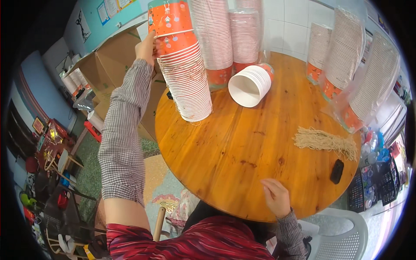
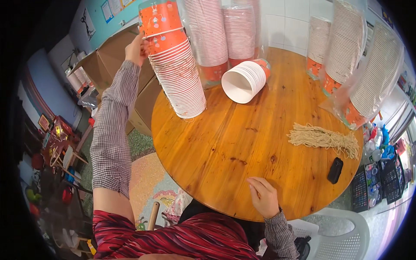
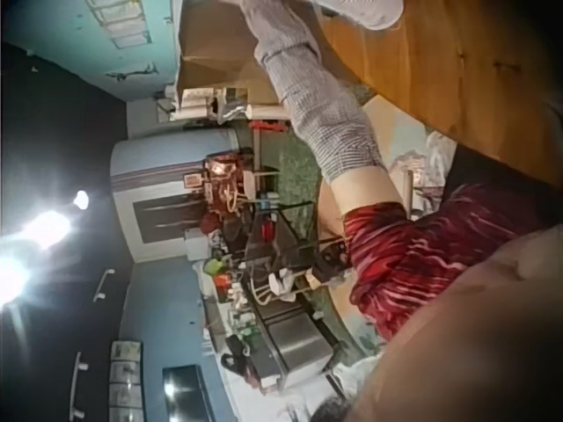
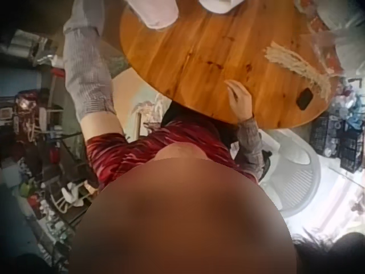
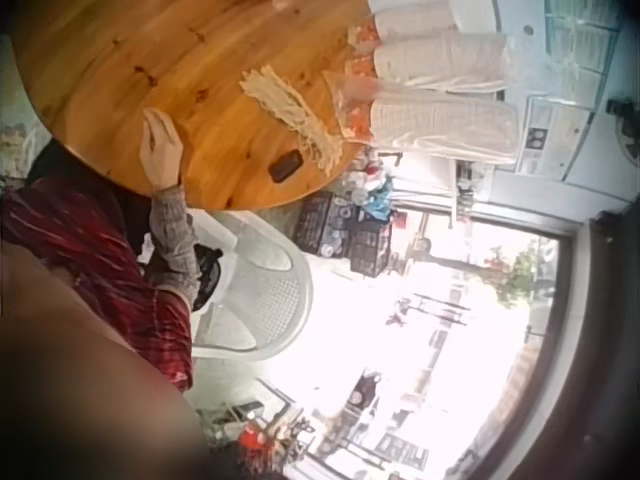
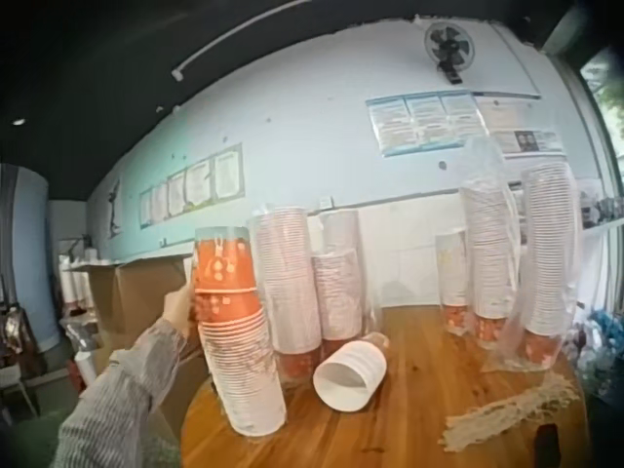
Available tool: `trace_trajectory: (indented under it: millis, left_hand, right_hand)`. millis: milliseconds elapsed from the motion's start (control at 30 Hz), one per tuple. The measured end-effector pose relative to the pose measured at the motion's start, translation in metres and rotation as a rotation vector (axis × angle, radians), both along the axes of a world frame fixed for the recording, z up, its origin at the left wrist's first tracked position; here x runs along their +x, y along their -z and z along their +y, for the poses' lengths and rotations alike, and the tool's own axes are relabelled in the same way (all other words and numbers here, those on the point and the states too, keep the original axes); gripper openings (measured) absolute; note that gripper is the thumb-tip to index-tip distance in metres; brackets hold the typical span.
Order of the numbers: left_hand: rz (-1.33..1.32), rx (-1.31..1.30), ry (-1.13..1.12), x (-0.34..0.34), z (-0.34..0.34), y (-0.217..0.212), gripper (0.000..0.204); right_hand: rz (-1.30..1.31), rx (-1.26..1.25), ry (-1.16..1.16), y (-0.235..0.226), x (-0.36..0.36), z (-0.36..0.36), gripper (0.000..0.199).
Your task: Assembling festive paper bowls by threading and knotting strings to create handles.
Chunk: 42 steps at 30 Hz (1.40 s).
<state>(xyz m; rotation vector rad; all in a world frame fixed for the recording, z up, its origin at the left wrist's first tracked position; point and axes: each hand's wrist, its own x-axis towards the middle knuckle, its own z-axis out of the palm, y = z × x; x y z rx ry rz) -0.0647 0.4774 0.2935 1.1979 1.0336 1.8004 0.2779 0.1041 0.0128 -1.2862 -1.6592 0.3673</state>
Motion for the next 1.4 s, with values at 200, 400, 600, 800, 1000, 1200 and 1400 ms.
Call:
trace_trajectory:
  millis: [200, 400, 600, 800, 1000, 1200, 1400]
  left_hand:
    - [0.369, 0.426, -0.373, -0.033, 0.006, -0.042, 0.033]
    - [1.045, 0.507, -0.224, -0.053, 0.045, -0.082, 0.039]
    - [1.091, 0.454, -0.249, -0.039, 0.049, -0.079, 0.031]
    - [1.089, 0.506, -0.197, -0.059, 0.074, -0.083, 0.029]
    - [1.022, 0.529, 0.010, -0.093, 0.097, -0.090, 0.025]
    - [0.979, 0.350, -0.040, -0.067, 0.078, -0.071, 0.025]
    - [0.778, 0.749, -0.193, -0.048, 0.058, -0.030, 0.023]
  right_hand:
    - [-0.079, 0.035, 0.001, -0.029, 0.019, 0.025, 0.017]
    - [-0.128, 0.119, -0.045, -0.054, 0.022, 0.061, 0.016]
    - [-0.043, -0.093, -0.056, -0.036, 0.025, 0.084, 0.015]
    - [-0.028, -0.142, -0.067, -0.020, 0.026, 0.090, 0.016]
    - [0.001, -0.149, -0.080, -0.009, 0.027, 0.091, 0.017]
    - [-0.066, -0.159, -0.074, -0.001, 0.031, 0.093, 0.018]
    - [-0.055, -0.235, -0.048, 0.001, 0.030, 0.091, 0.019]
